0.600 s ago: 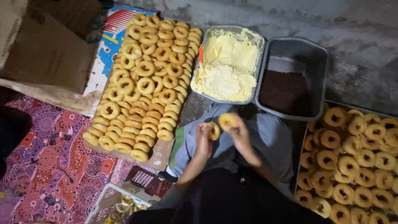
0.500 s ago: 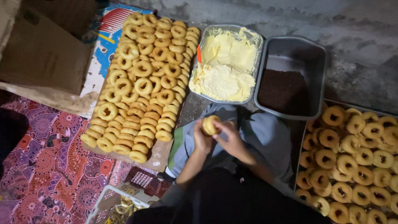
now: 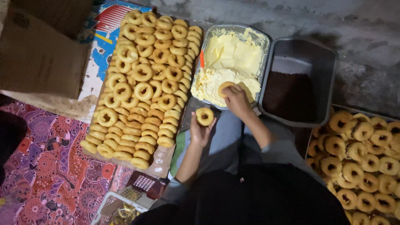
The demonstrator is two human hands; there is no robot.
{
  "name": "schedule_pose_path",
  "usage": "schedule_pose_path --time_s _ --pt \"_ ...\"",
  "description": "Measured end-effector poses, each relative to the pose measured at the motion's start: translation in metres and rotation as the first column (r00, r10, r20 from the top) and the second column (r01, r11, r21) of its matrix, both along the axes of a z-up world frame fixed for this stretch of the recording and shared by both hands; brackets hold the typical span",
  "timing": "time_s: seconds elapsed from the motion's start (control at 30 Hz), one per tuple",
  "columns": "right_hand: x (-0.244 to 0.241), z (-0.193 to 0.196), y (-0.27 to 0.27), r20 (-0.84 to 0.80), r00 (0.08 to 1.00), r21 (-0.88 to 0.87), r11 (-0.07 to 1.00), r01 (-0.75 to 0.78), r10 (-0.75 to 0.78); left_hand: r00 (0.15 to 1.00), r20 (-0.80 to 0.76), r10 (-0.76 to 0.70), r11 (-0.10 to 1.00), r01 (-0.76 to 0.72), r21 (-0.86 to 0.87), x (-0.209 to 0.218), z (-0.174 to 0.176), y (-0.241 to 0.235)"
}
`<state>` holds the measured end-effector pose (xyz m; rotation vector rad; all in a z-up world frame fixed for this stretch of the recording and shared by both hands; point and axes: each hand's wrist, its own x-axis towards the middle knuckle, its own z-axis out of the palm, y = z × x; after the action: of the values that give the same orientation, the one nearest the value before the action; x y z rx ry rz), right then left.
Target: The person repeatedly picks plain donuts from a tray, scoops a yellow cream filling into the center hole, and places the filled donuts onto a separate tray. The process is continuous and repetitive.
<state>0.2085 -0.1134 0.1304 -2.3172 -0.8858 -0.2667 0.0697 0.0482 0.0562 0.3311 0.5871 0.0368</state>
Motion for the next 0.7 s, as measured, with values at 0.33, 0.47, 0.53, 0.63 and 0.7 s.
schedule_pose_path --time_s 0.33,0.47,0.53,0.63,0.7 --pt "-0.024 -0.016 0.008 -0.060 0.997 0.067 0.996 -0.051 0.055 1.000 0.010 -0.017 1.000 0.017 -0.003 0.014 -0.026 -0.004" --pt "-0.010 -0.008 0.001 -0.066 0.996 -0.045 0.997 0.055 -0.058 0.999 -0.034 0.016 0.999 -0.017 -0.028 0.010 -0.026 -0.008" --pt "-0.034 -0.004 0.009 -0.180 0.982 0.103 0.994 -0.039 0.058 1.000 -0.018 0.011 1.000 -0.011 -0.007 0.010 -0.026 -0.007" --pt "-0.073 -0.002 0.016 -0.158 0.955 0.207 0.955 -0.215 0.249 0.999 0.032 -0.027 0.999 0.026 0.034 0.006 -0.030 -0.006" --pt "-0.071 -0.002 0.015 -0.098 0.969 0.192 0.959 -0.206 0.228 1.000 0.014 -0.013 0.999 0.012 0.042 0.004 -0.030 -0.005"
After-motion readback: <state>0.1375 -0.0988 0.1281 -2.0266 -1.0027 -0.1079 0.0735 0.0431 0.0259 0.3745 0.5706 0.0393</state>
